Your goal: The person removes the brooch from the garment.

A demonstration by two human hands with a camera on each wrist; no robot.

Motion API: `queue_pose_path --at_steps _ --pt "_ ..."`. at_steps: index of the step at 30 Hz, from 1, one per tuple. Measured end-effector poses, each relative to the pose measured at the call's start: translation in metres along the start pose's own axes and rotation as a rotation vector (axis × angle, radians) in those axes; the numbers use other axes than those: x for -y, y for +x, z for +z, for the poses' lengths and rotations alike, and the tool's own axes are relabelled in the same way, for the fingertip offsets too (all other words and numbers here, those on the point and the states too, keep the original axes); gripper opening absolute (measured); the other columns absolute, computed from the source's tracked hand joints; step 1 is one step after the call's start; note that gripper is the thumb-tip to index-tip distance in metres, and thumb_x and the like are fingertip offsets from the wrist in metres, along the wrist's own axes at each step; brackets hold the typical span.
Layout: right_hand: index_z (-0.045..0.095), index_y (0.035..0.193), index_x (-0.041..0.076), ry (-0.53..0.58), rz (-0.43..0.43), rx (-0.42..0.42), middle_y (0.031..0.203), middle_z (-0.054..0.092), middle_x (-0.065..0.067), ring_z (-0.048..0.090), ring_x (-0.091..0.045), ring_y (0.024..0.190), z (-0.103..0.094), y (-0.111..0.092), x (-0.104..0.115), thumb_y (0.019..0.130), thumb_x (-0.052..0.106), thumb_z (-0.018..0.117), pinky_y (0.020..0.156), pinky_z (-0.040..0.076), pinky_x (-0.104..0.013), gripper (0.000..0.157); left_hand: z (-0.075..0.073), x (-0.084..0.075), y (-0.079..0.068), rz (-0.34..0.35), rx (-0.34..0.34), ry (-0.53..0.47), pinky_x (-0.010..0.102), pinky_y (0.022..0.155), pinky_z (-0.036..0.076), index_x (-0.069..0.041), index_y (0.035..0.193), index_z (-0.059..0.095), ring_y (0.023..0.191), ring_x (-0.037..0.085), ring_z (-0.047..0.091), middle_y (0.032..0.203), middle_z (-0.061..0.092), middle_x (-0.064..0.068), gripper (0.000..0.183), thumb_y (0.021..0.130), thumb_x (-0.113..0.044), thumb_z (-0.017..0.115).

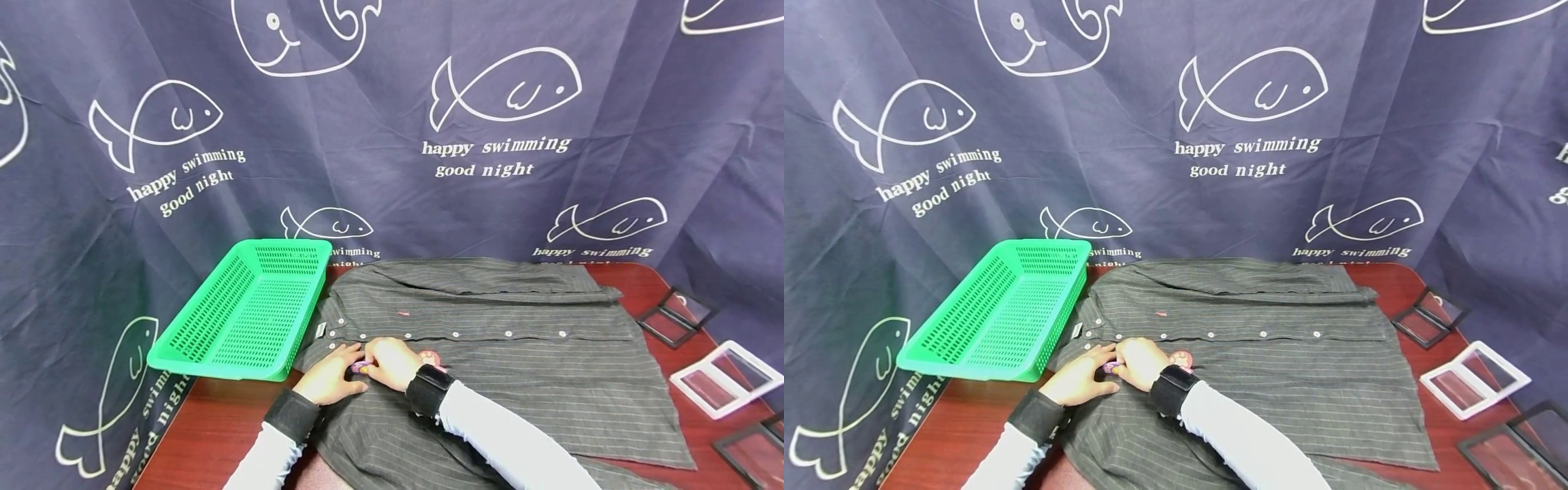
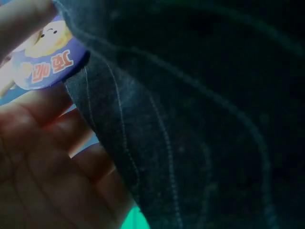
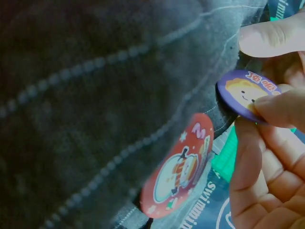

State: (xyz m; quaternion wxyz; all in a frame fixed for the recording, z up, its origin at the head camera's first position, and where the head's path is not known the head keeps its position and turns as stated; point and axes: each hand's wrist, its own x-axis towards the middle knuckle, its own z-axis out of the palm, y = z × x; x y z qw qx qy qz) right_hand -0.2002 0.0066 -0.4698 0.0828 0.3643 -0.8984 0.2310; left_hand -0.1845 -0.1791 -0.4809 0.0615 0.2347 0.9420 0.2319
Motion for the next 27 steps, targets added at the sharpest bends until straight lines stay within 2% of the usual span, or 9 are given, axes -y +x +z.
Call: queue_pose_path --at_steps 9,12,16,20,27 --pt "0.053 0.067 0.014 -0.129 -0.105 -0.039 0.07 0.056 0.003 0.054 -0.014 0.065 0.001 -0.003 0.003 0.072 0.01 0.076 0.06 0.044 -0.028 0.024 -0.001 -0.003 -0.002 0.008 0.005 0.011 0.059 0.107 0.038 -0.001 0.135 0.057 0.134 0.052 0.041 0.144 0.05 0.023 0.065 0.078 -0.024 0.078" --pt "0.057 0.069 0.015 -0.193 -0.128 -0.041 0.073 0.061 0.003 0.059 -0.016 0.07 0.002 -0.003 0.005 0.073 0.012 0.076 0.065 0.048 -0.03 0.02 -0.001 -0.004 -0.002 0.005 0.01 0.019 0.058 0.108 0.038 0.001 0.134 0.057 0.135 0.051 0.041 0.145 0.049 0.022 0.065 0.078 -0.025 0.078" --pt "0.066 0.08 0.015 -0.281 -0.15 -0.026 0.082 0.068 0.003 0.065 -0.017 0.079 0.002 -0.004 0.008 0.075 0.014 0.075 0.073 0.052 -0.031 0.01 -0.001 -0.003 -0.002 0.001 0.022 0.027 0.057 0.108 0.038 0.001 0.133 0.058 0.135 0.05 0.041 0.146 0.049 0.022 0.064 0.079 -0.025 0.078" --pt "0.07 0.088 0.016 -0.326 -0.154 -0.018 0.087 0.07 0.004 0.066 -0.016 0.083 0.005 -0.005 0.01 0.075 0.015 0.075 0.077 0.052 -0.03 0.014 -0.002 -0.002 -0.003 0.004 0.031 0.01 0.058 0.108 0.038 0.001 0.132 0.058 0.136 0.051 0.04 0.146 0.048 0.023 0.062 0.079 -0.025 0.078" --pt "0.069 0.085 0.016 -0.352 -0.172 -0.037 0.091 0.07 0.004 0.065 -0.016 0.083 0.009 -0.006 0.012 0.072 0.014 0.076 0.075 0.053 -0.027 0.015 -0.003 0.0 -0.003 0.015 0.041 -0.017 0.059 0.108 0.037 0.001 0.132 0.059 0.135 0.053 0.038 0.146 0.047 0.026 0.062 0.079 -0.024 0.078"
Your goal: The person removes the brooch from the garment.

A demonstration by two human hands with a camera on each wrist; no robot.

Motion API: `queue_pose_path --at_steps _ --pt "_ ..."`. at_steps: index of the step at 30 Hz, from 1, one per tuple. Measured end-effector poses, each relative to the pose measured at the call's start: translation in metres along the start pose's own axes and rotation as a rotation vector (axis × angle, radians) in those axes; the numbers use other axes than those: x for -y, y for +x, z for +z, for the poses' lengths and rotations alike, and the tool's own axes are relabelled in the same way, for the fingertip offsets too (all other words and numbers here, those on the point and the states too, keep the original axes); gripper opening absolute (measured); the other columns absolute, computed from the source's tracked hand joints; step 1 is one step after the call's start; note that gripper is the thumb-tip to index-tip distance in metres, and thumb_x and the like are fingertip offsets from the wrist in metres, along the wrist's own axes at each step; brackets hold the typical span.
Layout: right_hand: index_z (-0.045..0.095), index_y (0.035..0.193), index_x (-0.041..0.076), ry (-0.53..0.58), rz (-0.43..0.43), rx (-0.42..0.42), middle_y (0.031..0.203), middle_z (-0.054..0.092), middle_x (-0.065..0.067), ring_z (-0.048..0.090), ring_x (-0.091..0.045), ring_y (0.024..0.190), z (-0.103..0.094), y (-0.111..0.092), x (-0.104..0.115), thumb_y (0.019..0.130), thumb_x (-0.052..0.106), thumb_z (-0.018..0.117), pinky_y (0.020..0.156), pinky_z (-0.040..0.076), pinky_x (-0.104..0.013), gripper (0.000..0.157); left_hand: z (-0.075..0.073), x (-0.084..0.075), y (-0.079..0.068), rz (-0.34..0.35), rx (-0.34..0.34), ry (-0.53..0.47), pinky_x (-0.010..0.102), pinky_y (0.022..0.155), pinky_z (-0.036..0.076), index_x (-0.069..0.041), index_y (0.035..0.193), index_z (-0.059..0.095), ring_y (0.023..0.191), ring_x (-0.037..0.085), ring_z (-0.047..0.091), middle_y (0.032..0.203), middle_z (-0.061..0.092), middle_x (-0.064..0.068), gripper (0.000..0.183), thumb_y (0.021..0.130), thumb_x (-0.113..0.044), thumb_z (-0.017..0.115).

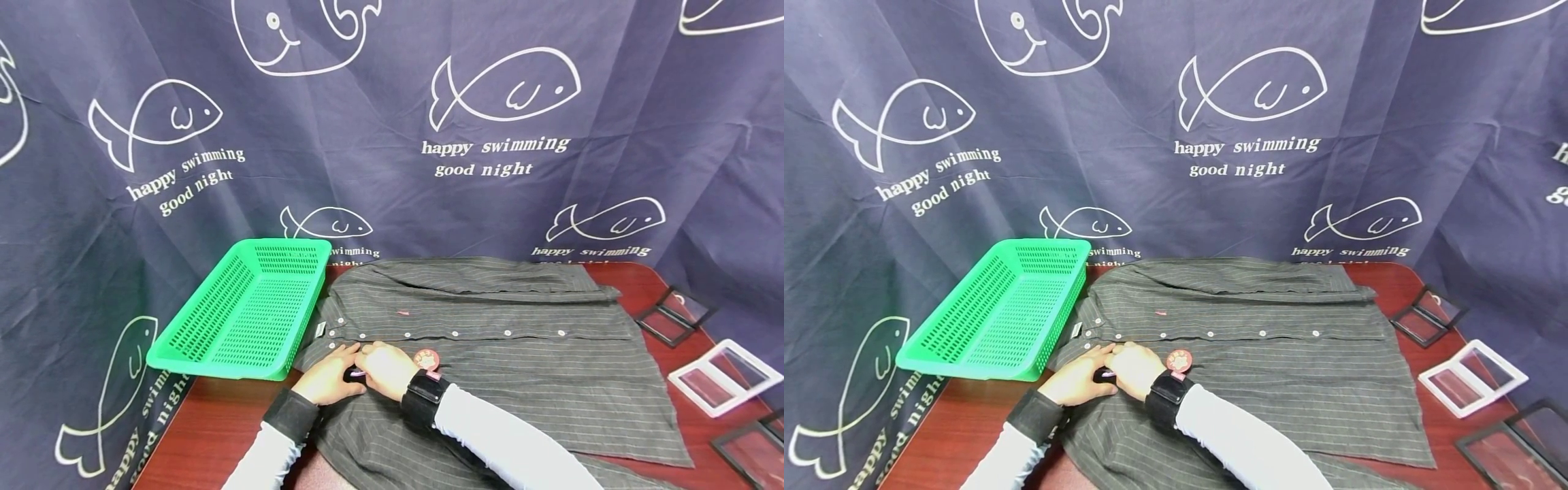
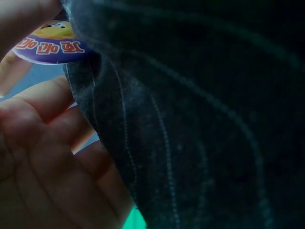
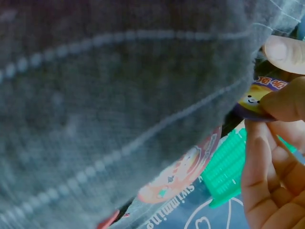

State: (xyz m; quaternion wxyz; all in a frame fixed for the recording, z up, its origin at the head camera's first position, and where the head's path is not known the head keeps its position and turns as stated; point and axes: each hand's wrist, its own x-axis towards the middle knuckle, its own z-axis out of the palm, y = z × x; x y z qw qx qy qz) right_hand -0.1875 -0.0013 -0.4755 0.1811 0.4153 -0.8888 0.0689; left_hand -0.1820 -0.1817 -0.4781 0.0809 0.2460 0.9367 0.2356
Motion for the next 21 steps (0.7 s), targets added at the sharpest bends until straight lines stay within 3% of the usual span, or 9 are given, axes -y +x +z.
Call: queue_pose_path --at_steps 8,21 --pt "0.07 0.084 0.019 -0.054 0.004 -0.026 0.093 0.069 0.006 0.065 -0.012 0.081 -0.002 -0.003 0.007 0.072 0.016 0.077 0.066 0.054 -0.024 0.014 0.0 -0.001 0.0 0.019 -0.008 0.001 0.059 0.108 0.036 0.002 0.131 0.059 0.134 0.054 0.039 0.144 0.048 0.028 0.062 0.078 -0.023 0.077" --pt "0.069 0.085 0.023 -0.049 0.041 0.081 0.089 0.067 0.006 0.066 -0.013 0.072 -0.005 -0.006 0.011 0.081 0.024 0.072 0.053 0.051 -0.03 0.006 -0.002 -0.003 -0.001 0.011 -0.01 -0.003 0.061 0.108 0.035 -0.001 0.132 0.059 0.135 0.054 0.039 0.144 0.048 0.028 0.062 0.077 -0.022 0.078"
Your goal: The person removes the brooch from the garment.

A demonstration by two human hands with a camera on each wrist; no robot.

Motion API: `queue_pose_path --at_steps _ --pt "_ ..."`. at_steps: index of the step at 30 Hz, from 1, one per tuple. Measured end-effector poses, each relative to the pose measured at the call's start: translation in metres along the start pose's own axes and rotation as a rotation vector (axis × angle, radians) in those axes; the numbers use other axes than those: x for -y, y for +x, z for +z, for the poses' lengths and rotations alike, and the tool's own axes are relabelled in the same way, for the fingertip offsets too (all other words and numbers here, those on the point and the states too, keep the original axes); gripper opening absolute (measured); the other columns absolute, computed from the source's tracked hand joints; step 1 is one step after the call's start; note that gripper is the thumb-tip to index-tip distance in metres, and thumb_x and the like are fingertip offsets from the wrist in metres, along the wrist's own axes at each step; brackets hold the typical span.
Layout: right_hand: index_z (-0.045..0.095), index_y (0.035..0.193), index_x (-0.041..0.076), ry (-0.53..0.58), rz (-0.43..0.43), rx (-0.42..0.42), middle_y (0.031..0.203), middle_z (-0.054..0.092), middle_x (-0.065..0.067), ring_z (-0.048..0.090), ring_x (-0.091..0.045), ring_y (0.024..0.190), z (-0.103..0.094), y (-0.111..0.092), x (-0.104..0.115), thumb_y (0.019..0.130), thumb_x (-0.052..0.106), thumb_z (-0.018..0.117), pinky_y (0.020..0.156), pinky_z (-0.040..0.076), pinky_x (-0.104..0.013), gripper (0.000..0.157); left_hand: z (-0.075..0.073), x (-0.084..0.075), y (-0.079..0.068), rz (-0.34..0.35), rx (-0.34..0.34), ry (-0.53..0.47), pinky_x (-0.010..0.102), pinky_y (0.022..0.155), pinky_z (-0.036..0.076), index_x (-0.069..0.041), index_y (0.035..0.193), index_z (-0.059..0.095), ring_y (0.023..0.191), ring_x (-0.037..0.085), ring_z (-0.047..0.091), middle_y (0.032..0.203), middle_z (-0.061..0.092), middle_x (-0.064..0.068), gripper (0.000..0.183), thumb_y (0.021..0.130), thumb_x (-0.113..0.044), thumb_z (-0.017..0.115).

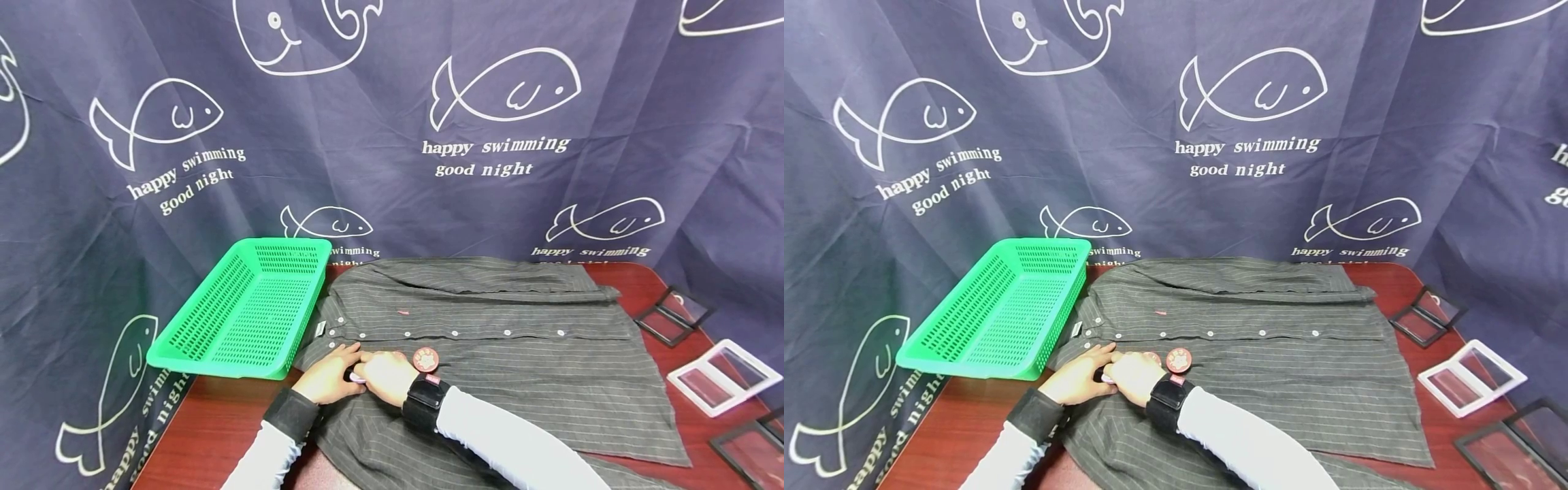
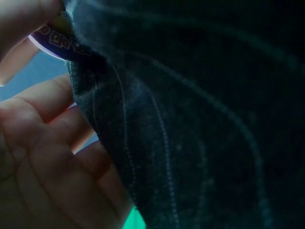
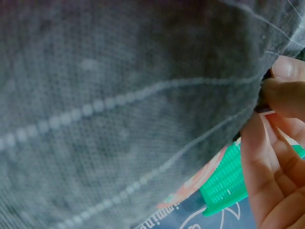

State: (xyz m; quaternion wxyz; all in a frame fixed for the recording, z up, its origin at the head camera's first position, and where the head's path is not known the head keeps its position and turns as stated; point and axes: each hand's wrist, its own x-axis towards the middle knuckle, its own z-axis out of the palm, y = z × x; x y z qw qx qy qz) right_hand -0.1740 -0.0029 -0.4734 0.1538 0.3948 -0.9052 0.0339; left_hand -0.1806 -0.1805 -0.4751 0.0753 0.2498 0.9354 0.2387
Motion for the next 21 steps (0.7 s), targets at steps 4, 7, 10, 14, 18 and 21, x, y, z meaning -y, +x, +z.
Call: queue_pose_path --at_steps 4,7,10,14,18,21 --pt "0.069 0.086 0.022 0.023 0.007 0.017 0.091 0.067 0.006 0.067 -0.014 0.073 -0.0012 0.0 -0.0004 0.079 0.021 0.074 0.054 0.051 -0.03 0.009 0.0007 0.001 0.0001 0.007 -0.003 0.011 0.061 0.108 0.036 -0.002 0.132 0.059 0.134 0.054 0.039 0.144 0.048 0.028 0.063 0.077 -0.023 0.079" --pt "0.069 0.086 0.022 0.037 0.002 0.024 0.091 0.067 0.005 0.067 -0.015 0.073 -0.0018 0.0 -0.0008 0.077 0.019 0.076 0.054 0.05 -0.03 0.012 0.0018 0.0026 0.0003 0.013 -0.004 0.018 0.061 0.107 0.036 -0.002 0.132 0.059 0.134 0.054 0.04 0.144 0.048 0.027 0.063 0.076 -0.023 0.079" --pt "0.069 0.087 0.022 0.046 -0.001 0.034 0.092 0.067 0.005 0.067 -0.015 0.074 -0.0009 0.0002 -0.0016 0.076 0.019 0.076 0.055 0.051 -0.03 0.013 0.0027 0.0042 0.0006 0.012 -0.002 0.012 0.061 0.107 0.036 -0.003 0.133 0.059 0.134 0.054 0.04 0.144 0.048 0.027 0.064 0.076 -0.023 0.08" --pt "0.069 0.086 0.021 0.044 -0.005 0.035 0.094 0.067 0.005 0.068 -0.015 0.075 0.0008 0.0007 -0.002 0.076 0.02 0.077 0.056 0.052 -0.03 0.013 0.0042 0.0074 0.0007 0.008 0.0 0.006 0.061 0.107 0.037 -0.005 0.134 0.059 0.134 0.054 0.04 0.145 0.047 0.026 0.064 0.076 -0.025 0.08" --pt "0.068 0.086 0.02 0.044 -0.012 0.033 0.096 0.067 0.004 0.068 -0.016 0.077 0.0011 0.0009 -0.003 0.076 0.021 0.078 0.057 0.053 -0.03 0.014 0.0036 0.0067 -0.0015 0.011 -0.006 0.016 0.059 0.106 0.038 -0.004 0.134 0.059 0.134 0.051 0.042 0.144 0.049 0.024 0.064 0.078 -0.028 0.08" --pt "0.068 0.087 0.02 0.054 -0.011 0.036 0.096 0.068 0.004 0.069 -0.016 0.077 0.0014 0.0008 -0.0038 0.075 0.021 0.078 0.058 0.052 -0.03 0.016 0.0016 0.0022 -0.0048 0.028 -0.022 0.039 0.055 0.105 0.042 -0.002 0.134 0.058 0.132 0.044 0.048 0.14 0.054 0.022 0.063 0.081 -0.032 0.077"
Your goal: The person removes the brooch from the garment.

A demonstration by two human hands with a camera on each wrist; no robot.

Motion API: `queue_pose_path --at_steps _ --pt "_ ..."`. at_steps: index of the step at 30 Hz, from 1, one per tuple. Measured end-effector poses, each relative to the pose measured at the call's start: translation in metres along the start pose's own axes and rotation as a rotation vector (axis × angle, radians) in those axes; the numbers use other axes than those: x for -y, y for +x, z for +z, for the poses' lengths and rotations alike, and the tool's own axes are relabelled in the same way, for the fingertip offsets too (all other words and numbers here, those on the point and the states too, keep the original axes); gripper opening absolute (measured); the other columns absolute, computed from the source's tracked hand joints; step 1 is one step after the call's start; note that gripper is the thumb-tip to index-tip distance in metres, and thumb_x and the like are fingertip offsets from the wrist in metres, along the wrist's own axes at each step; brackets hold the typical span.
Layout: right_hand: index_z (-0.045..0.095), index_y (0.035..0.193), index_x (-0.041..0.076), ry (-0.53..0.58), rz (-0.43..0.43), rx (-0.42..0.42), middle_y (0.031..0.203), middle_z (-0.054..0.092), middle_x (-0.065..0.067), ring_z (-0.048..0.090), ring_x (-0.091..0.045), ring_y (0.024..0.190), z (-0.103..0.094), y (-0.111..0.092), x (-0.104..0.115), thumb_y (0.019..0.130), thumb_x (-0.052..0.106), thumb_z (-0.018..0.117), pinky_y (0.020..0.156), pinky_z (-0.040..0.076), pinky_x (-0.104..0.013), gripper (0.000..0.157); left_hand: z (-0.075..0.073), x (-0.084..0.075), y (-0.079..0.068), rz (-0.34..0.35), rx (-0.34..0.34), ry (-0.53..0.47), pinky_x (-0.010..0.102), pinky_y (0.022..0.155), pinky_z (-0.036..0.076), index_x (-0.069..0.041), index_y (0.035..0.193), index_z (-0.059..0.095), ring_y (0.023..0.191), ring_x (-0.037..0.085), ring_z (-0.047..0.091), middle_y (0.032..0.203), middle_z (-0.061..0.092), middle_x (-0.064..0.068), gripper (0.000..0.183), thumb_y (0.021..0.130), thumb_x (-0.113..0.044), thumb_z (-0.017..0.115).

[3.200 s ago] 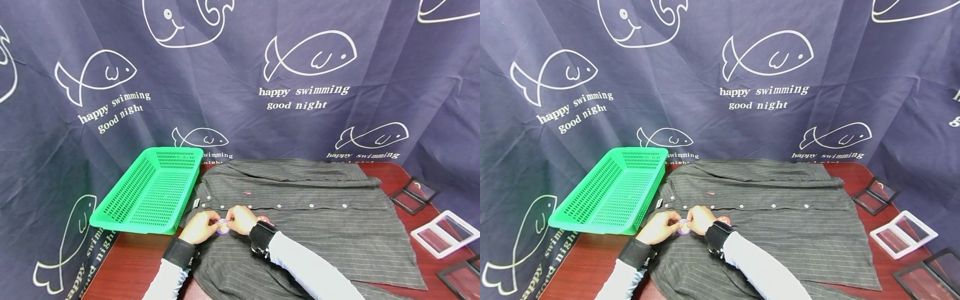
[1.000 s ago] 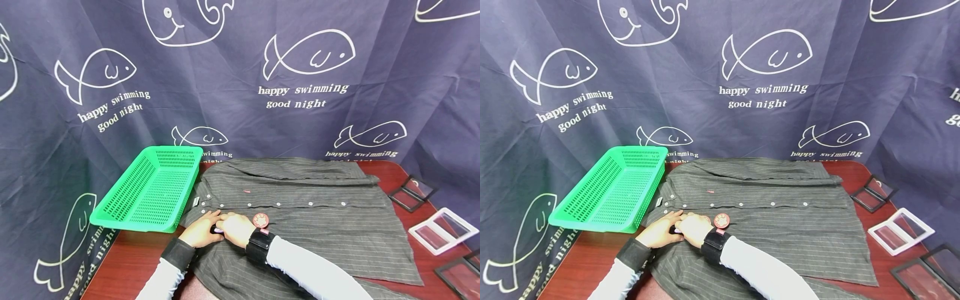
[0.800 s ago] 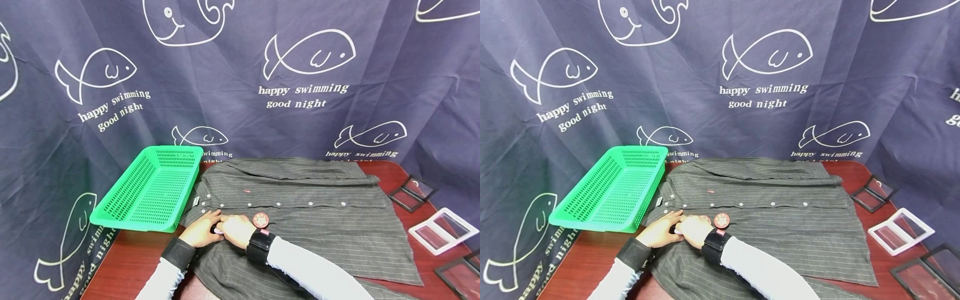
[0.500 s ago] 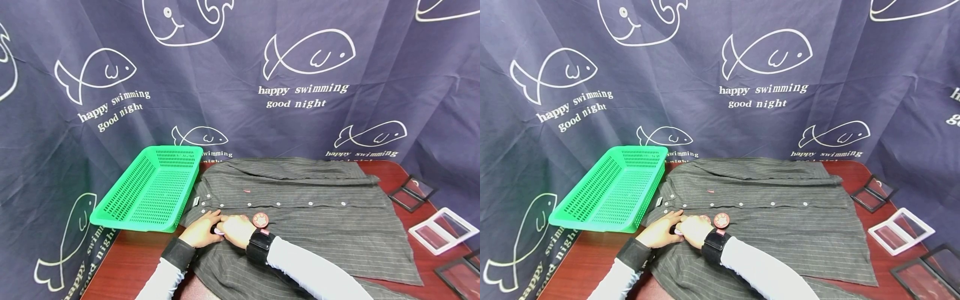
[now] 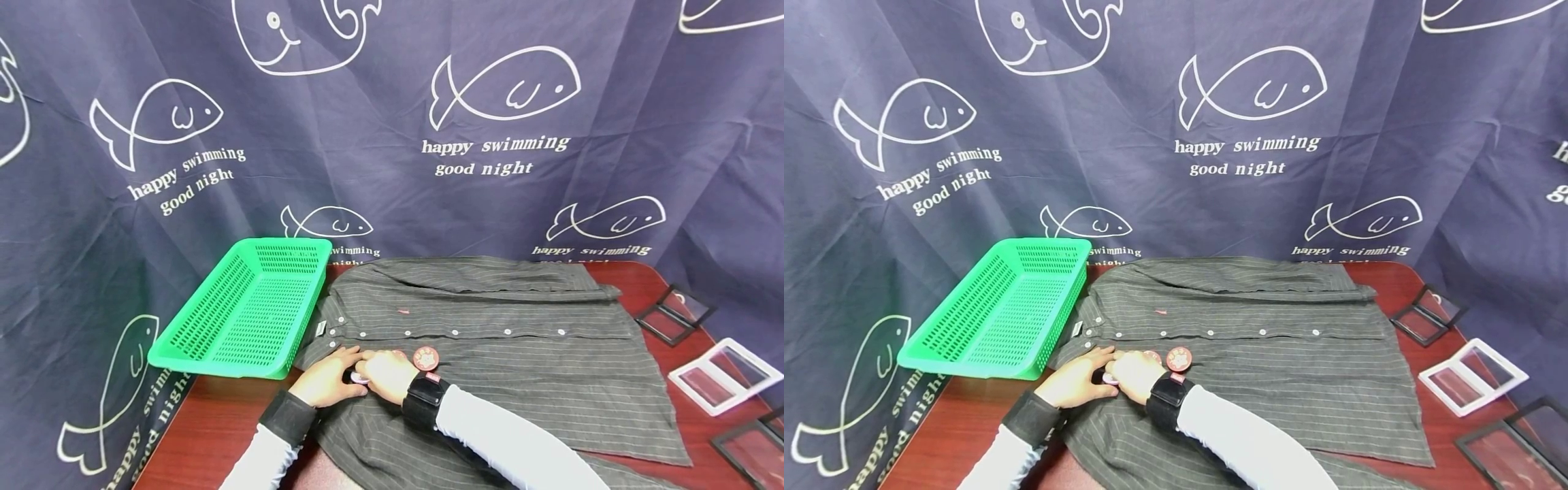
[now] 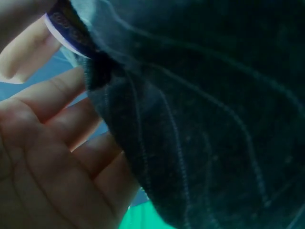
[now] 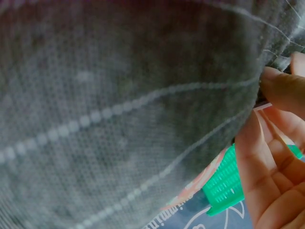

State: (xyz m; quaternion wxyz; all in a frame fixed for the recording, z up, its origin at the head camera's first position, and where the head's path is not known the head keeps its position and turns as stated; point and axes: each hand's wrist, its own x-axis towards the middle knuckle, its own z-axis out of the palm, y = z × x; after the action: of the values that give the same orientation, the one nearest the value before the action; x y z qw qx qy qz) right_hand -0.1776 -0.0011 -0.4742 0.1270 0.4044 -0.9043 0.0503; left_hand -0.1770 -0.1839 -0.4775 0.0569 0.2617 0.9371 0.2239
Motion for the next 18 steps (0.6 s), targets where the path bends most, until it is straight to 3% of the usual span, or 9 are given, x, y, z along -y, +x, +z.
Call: queue_pose_path --at_steps 8,18 --pt "0.068 0.086 0.019 0.015 0.006 -0.013 0.088 0.065 0.004 0.067 -0.016 0.073 0.004 0.0013 -0.0029 0.075 0.021 0.079 0.057 0.052 -0.03 0.016 -0.0025 -0.0098 -0.0064 0.007 -0.064 0.051 0.047 0.102 0.046 -0.005 0.128 0.063 0.123 0.032 0.06 0.132 0.063 0.017 0.048 0.09 -0.035 0.068" --pt "0.064 0.077 0.017 0.07 -0.038 -0.023 0.08 0.06 0.004 0.062 -0.012 0.067 0.0009 0.0007 -0.0073 0.07 0.018 0.082 0.056 0.049 -0.027 0.019 0.0042 -0.0021 -0.0044 0.037 -0.126 0.086 0.039 0.092 0.052 -0.017 0.118 0.07 0.109 0.018 0.068 0.116 0.072 0.001 0.034 0.089 -0.035 0.069"
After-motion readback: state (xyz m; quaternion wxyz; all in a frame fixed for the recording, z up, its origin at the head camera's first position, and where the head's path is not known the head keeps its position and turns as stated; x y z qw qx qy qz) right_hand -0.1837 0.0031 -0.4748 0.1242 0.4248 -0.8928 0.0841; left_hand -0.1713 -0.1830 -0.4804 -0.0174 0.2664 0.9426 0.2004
